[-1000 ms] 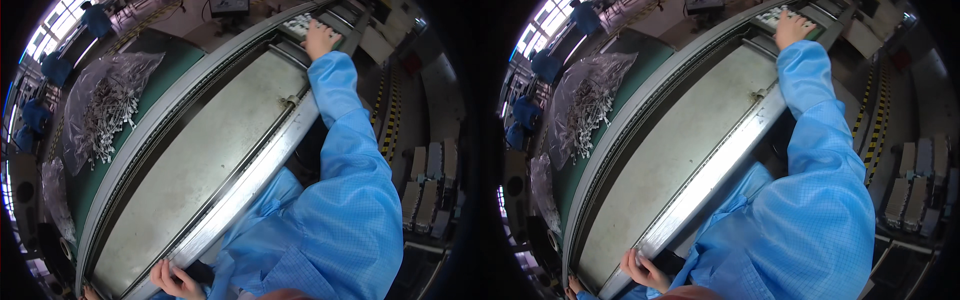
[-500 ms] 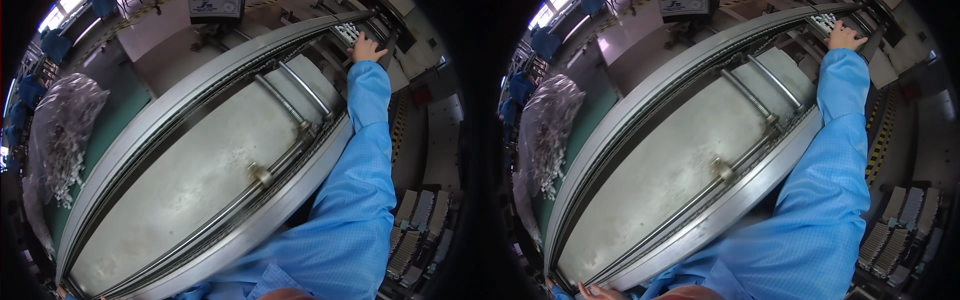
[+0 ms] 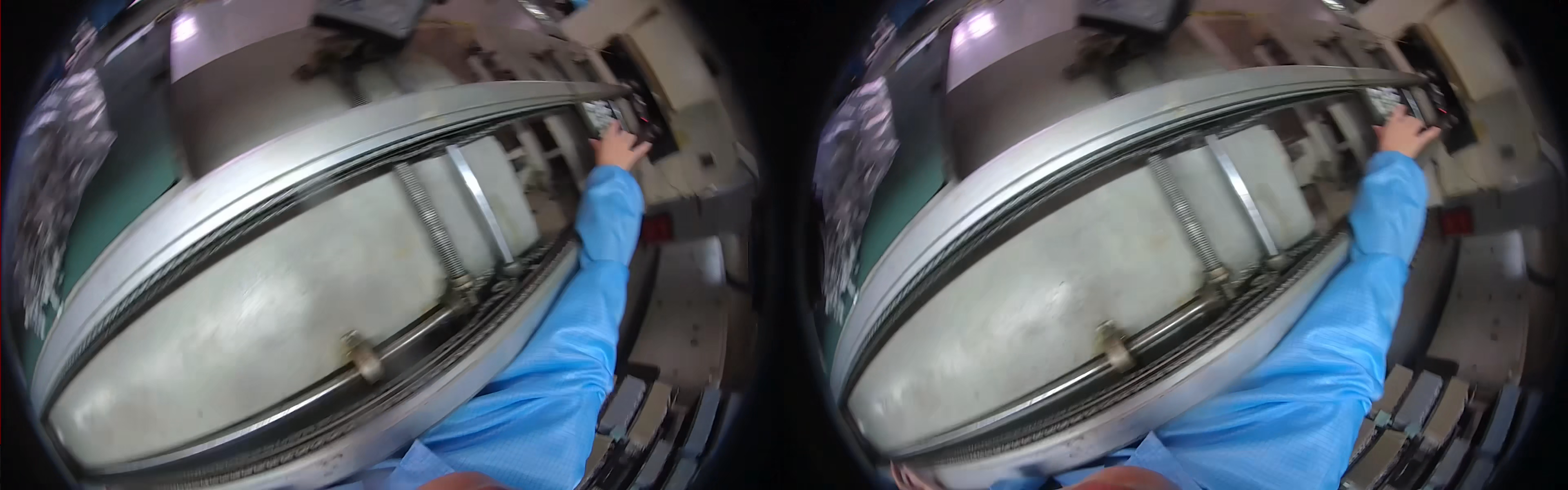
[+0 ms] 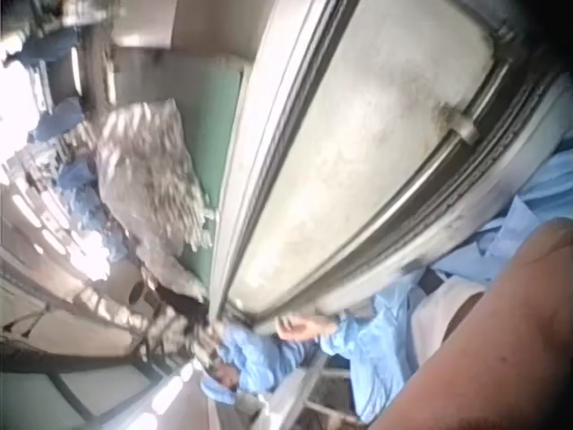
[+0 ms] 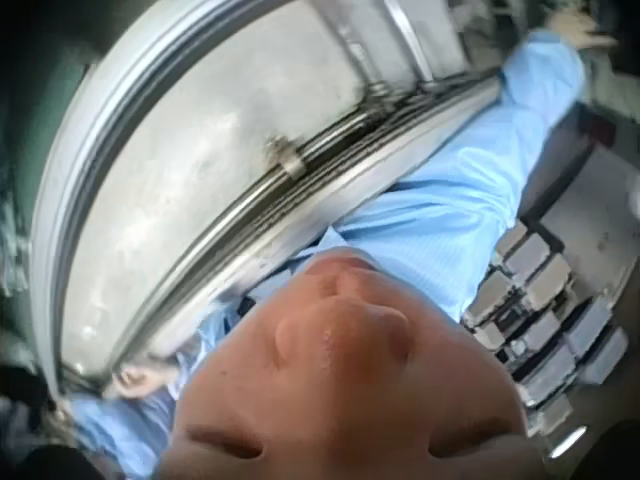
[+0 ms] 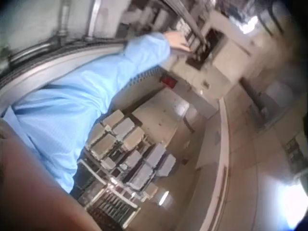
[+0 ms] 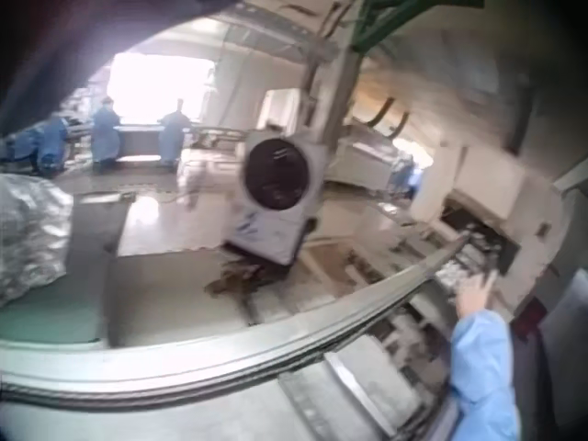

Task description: Placing small electronic components onto a printed circuit board on an assembly line.

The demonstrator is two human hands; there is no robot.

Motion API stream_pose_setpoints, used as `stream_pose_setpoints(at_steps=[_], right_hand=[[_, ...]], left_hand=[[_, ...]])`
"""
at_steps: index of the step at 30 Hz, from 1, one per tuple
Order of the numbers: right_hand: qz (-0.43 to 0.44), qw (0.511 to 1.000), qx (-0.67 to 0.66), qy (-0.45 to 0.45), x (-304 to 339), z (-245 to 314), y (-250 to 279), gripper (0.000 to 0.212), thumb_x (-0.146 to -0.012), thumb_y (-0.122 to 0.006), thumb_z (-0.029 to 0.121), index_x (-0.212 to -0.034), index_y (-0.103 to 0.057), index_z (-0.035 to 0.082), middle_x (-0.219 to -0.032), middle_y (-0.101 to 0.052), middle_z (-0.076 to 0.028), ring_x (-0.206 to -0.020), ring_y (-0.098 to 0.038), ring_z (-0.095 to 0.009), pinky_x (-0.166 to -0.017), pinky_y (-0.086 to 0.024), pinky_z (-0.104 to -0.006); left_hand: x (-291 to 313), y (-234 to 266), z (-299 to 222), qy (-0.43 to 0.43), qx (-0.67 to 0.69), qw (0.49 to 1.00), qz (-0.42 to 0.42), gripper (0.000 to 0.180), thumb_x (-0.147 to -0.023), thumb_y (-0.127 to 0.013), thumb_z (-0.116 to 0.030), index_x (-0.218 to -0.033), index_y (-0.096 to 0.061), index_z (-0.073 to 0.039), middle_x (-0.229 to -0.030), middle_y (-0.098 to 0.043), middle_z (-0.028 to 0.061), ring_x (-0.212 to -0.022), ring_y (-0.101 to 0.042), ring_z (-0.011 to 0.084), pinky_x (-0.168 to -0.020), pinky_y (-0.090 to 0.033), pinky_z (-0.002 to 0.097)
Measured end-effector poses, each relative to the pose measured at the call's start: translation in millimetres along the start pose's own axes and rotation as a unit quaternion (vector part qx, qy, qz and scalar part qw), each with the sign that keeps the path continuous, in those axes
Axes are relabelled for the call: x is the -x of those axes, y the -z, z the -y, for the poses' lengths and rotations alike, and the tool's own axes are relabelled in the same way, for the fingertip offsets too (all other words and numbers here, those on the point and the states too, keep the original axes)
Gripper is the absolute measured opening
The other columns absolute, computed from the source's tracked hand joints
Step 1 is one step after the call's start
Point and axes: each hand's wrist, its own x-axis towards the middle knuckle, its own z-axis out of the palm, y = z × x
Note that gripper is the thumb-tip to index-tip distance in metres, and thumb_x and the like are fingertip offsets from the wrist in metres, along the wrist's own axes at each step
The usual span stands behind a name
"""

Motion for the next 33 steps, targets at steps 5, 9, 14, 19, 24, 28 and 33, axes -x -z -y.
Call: stream_pose_setpoints(at_steps=[5,9,14,19,24,28,33], right_hand=[[-0.214,0.97,-0.067,-0.091,-42.0,-34.4,-71.3,0.036,-0.088,-0.068,0.054,-0.117,-0.068,0.032,-0.095,-0.07,0.0,-0.088,-0.071,-0.029,-0.075,-0.053,-0.0563],[-0.294,0.932,-0.197,-0.08,-44.1,5.5,-62.9,0.032,-0.09,-0.066,0.047,-0.116,-0.071,0.029,-0.104,-0.071,-0.002,-0.097,-0.07,-0.027,-0.08,-0.053,-0.0491],[-0.228,0.913,-0.325,-0.088,58.7,3.8,151.8,0.034,-0.095,-0.058,0.038,-0.125,-0.069,0.027,-0.136,-0.065,0.005,-0.127,-0.059,-0.02,-0.097,-0.041,-0.0618],[-0.351,0.773,-0.528,0.02,144.4,0.3,325.1,0.026,-0.092,-0.063,0.022,-0.117,-0.07,0.025,-0.14,-0.058,0.002,-0.135,-0.051,-0.023,-0.113,-0.025,-0.0659],[-0.377,0.63,-0.674,0.085,218.7,-4.3,464.9,0.02,-0.089,-0.066,0.015,-0.108,-0.071,0.022,-0.141,-0.057,0.0,-0.137,-0.048,-0.024,-0.119,-0.017,-0.0641],[-0.35,0.567,-0.729,0.156,267.6,-4.9,544.0,0.018,-0.084,-0.069,0.009,-0.1,-0.071,0.018,-0.137,-0.057,-0.001,-0.137,-0.048,-0.026,-0.121,-0.014,-0.0646],[-0.343,0.52,-0.76,0.186,300.2,-6.8,599.2,0.013,-0.083,-0.07,0.008,-0.093,-0.071,0.016,-0.133,-0.058,-0.003,-0.135,-0.048,-0.028,-0.12,-0.014,-0.0659]], left_hand=[[18.5,1.0,-0.4,0.117,-0.062,0.983,0.129,0.042,-0.099,-0.066,-0.017,-0.137,-0.056,-0.003,-0.136,-0.058,0.012,-0.128,-0.052,0.0241,-0.103,-0.042,0.0362],[-16.2,-22.0,-52.4,-0.033,0.04,0.95,0.308,0.053,-0.077,-0.07,-0.005,-0.129,-0.059,-0.003,-0.135,-0.056,0.0159,-0.128,-0.051,0.0355,-0.11,-0.038,0.044],[-113.3,-11.9,-49.4,-0.332,0.057,0.855,0.395,0.031,-0.074,-0.074,-0.012,-0.103,-0.067,-0.013,-0.107,-0.064,0.0048,-0.11,-0.058,0.0291,-0.092,-0.044,0.0442],[-200.9,-107.0,-9.9,-0.439,-0.142,0.787,0.408,0.022,-0.08,-0.069,-0.022,-0.1,-0.067,-0.012,-0.102,-0.066,0.0088,-0.105,-0.062,0.0288,-0.088,-0.048,0.0439],[-242.5,-187.9,-25.2,-0.078,0.012,0.915,0.395,0.046,-0.093,-0.062,-0.049,-0.107,-0.07,-0.005,-0.098,-0.074,0.0169,-0.096,-0.072,0.0342,-0.081,-0.054,0.0484],[-231.3,-238.1,-42.6,-0.01,0.026,0.92,0.39,0.058,-0.084,-0.063,-0.059,-0.1,-0.078,-0.006,-0.097,-0.076,0.018,-0.095,-0.073,0.0357,-0.087,-0.055,0.0448],[-252.8,-249.6,-28.7,-0.007,0.093,0.858,0.505,0.036,-0.082,-0.07,-0.032,-0.088,-0.076,0.004,-0.079,-0.074,0.0176,-0.069,-0.075,0.0284,-0.067,-0.061,0.0388]])
